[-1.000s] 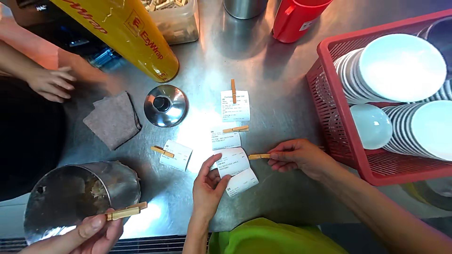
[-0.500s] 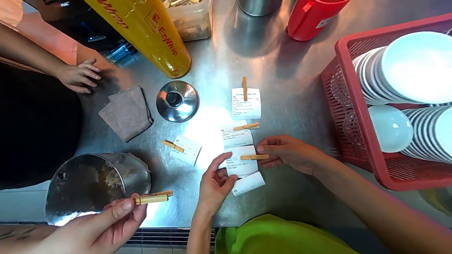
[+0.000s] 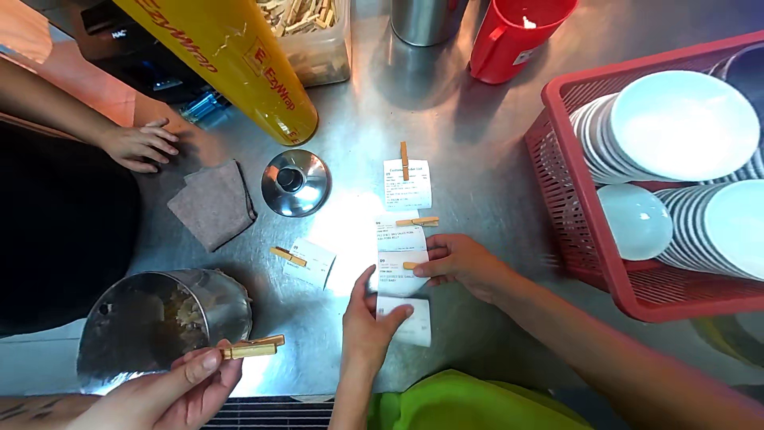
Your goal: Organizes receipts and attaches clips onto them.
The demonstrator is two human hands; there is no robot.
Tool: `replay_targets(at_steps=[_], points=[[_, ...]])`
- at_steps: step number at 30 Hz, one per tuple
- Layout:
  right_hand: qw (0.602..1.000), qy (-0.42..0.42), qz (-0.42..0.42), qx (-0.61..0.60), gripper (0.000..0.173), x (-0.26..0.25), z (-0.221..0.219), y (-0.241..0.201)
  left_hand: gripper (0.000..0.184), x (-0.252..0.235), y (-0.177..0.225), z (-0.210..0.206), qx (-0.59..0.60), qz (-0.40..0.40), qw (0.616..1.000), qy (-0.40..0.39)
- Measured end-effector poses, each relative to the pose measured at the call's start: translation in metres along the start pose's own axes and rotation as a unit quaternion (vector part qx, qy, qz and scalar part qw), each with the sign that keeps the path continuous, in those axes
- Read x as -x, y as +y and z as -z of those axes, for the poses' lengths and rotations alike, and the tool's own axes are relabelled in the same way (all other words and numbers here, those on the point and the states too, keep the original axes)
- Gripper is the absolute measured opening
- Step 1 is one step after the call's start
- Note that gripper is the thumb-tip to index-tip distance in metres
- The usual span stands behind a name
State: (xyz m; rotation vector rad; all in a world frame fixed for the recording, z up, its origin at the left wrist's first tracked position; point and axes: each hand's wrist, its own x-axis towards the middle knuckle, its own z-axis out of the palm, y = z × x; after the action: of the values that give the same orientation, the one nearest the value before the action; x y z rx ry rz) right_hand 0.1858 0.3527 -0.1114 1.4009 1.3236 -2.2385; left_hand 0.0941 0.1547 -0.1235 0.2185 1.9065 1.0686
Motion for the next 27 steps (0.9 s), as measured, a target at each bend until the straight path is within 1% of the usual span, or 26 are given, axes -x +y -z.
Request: replay_targets(at_steps=[1, 3, 5, 6, 7, 8, 9, 10, 11, 12, 14, 15, 17, 18, 19, 21, 23, 25, 27], points=[[1.0, 0.011, 0.004, -0.006, 0.037, -0.001, 0.002, -0.003, 0.085, 0.005, -0.002, 0.002, -0.035, 0.019, 0.999, -0.006], [1.0, 0.01, 0.013, -0.002, 0.036, -0.002, 0.008, -0.009, 0.061, 0.016, -0.012, 0.012, -0.059, 0.009, 0.998, -0.024], [0.999, -0.028, 0.015, 0.023, 0.034, -0.001, 0.016, -0.011, 0.034, 0.019, -0.025, 0.023, -0.04, -0.06, 0.997, -0.003], [0.998, -0.057, 0.011, 0.032, 0.034, 0.001, 0.02, -0.01, 0.027, 0.014, -0.027, 0.026, -0.034, -0.094, 0.995, 0.024], [0.996, -0.082, 0.008, 0.042, 0.034, 0.003, 0.022, -0.009, 0.027, 0.006, -0.025, 0.028, -0.04, -0.112, 0.991, 0.055], [0.994, -0.1, 0.007, 0.054, 0.035, 0.006, 0.024, -0.008, 0.029, -0.003, -0.017, 0.028, -0.054, -0.113, 0.988, 0.087], [0.992, -0.113, 0.01, 0.062, 0.035, 0.008, 0.025, -0.006, 0.03, -0.014, -0.005, 0.027, -0.069, -0.1, 0.986, 0.11], [0.99, -0.122, 0.014, 0.069, 0.036, 0.01, 0.026, -0.005, 0.029, -0.024, 0.009, 0.024, -0.078, -0.081, 0.987, 0.115], [0.989, -0.127, 0.019, 0.075, 0.036, 0.012, 0.026, -0.003, 0.029, -0.032, 0.023, 0.021, -0.074, -0.057, 0.99, 0.105], [0.988, -0.13, 0.025, 0.079, 0.037, 0.014, 0.026, -0.003, 0.034, -0.039, 0.037, 0.016, -0.056, -0.027, 0.995, 0.08], [0.987, -0.133, 0.037, 0.087, 0.039, 0.02, 0.024, -0.003, 0.053, -0.047, 0.058, 0.008, -0.006, 0.043, 0.999, 0.021], [0.986, -0.135, 0.041, 0.091, 0.039, 0.022, 0.023, -0.003, 0.052, -0.049, 0.064, 0.006, 0.012, 0.066, 0.998, -0.012], [0.984, -0.139, 0.046, 0.099, 0.038, 0.022, 0.022, -0.002, 0.033, -0.054, 0.069, 0.003, 0.037, 0.083, 0.994, -0.056], [0.984, -0.139, 0.045, 0.105, 0.037, 0.021, 0.021, 0.0, 0.026, -0.055, 0.069, 0.002, 0.049, 0.082, 0.994, -0.058], [0.983, -0.137, 0.041, 0.113, 0.037, 0.021, 0.02, 0.003, 0.023, -0.056, 0.067, 0.001, 0.06, 0.072, 0.994, -0.049], [0.98, -0.151, 0.024, 0.129, 0.038, 0.022, 0.023, 0.009, 0.024, -0.058, 0.06, 0.004, 0.058, 0.041, 0.997, 0.001], [0.977, -0.18, 0.005, 0.111, 0.038, 0.027, 0.027, 0.014, 0.025, -0.06, 0.057, 0.01, 0.06, 0.021, 0.997, 0.039], [0.982, -0.173, 0.009, 0.077, 0.036, 0.035, 0.028, 0.011, 0.022, -0.06, 0.058, 0.013, 0.072, 0.021, 0.997, 0.026], [0.988, -0.139, 0.032, 0.051, 0.036, 0.043, 0.023, 0.002, 0.02, -0.058, 0.054, 0.012, 0.07, 0.018, 0.997, 0.006]])
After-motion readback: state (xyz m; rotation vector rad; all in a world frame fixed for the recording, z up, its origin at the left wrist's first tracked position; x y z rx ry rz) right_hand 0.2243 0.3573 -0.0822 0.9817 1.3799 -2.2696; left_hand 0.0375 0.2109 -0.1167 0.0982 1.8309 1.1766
